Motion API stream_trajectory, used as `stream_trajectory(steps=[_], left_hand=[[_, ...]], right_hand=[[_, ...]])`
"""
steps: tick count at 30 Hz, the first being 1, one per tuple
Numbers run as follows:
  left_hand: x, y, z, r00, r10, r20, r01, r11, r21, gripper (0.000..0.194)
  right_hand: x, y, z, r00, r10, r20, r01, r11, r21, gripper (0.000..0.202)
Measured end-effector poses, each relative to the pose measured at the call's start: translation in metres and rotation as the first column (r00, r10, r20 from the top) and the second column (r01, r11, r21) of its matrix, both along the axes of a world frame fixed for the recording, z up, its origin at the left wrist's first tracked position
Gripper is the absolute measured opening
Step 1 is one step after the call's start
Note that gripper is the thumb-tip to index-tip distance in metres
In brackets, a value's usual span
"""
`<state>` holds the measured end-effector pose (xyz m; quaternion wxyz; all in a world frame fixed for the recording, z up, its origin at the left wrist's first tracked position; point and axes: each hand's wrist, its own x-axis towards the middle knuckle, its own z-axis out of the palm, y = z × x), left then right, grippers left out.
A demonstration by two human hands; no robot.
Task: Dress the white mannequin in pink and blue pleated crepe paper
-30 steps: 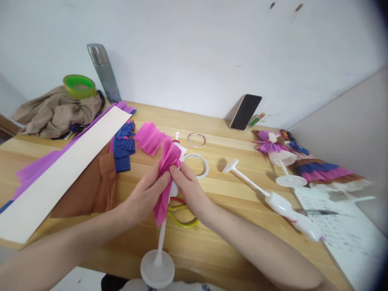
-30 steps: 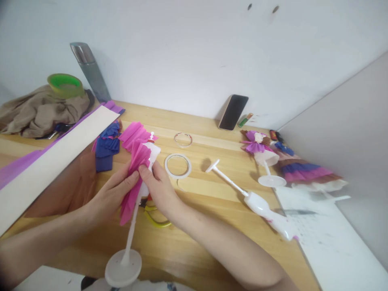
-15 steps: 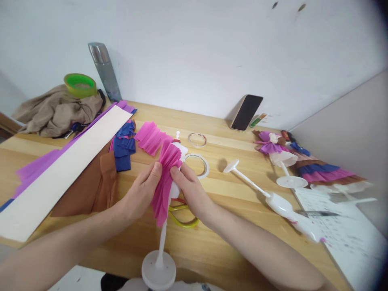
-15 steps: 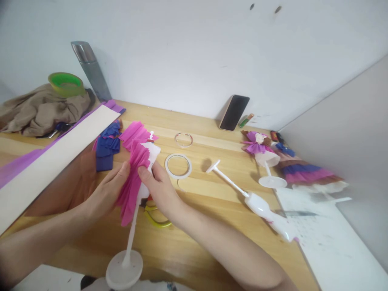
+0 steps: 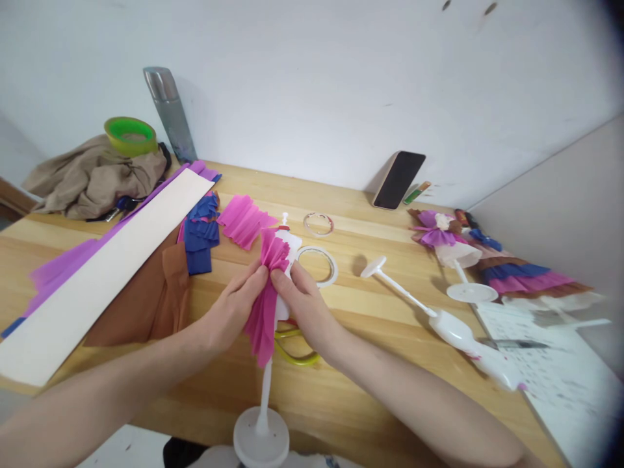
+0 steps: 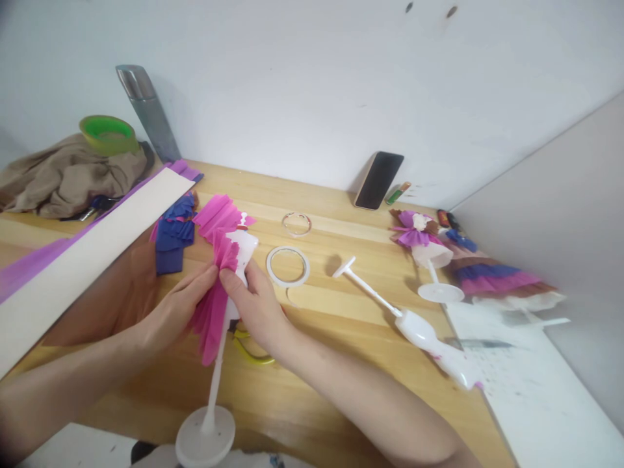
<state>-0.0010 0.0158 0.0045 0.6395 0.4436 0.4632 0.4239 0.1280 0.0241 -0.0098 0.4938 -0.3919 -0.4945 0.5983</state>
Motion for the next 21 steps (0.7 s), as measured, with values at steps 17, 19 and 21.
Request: stream_trajectory(steps=[17, 19, 21], left_hand=[[-0.001, -0.012, 0.002, 0.985, 0.047, -0.164, -0.023, 0.988, 0.151, 0.051], [-0.001, -0.012, 0.005, 0.982, 0.044, -0.183, -0.02, 0.991, 0.132, 0.054], [-0.002, -0.011, 0.009, 0.979, 0.038, -0.199, -0.01, 0.99, 0.14, 0.055]], right_hand=[[0.004, -0.013, 0.003, 0.993, -0.026, 0.117, 0.011, 0.991, 0.13, 0.021], [0.004, -0.013, 0.004, 0.992, -0.028, 0.126, 0.011, 0.991, 0.132, 0.02], [0.003, -0.012, 0.005, 0.991, -0.021, 0.135, 0.001, 0.989, 0.147, 0.02]])
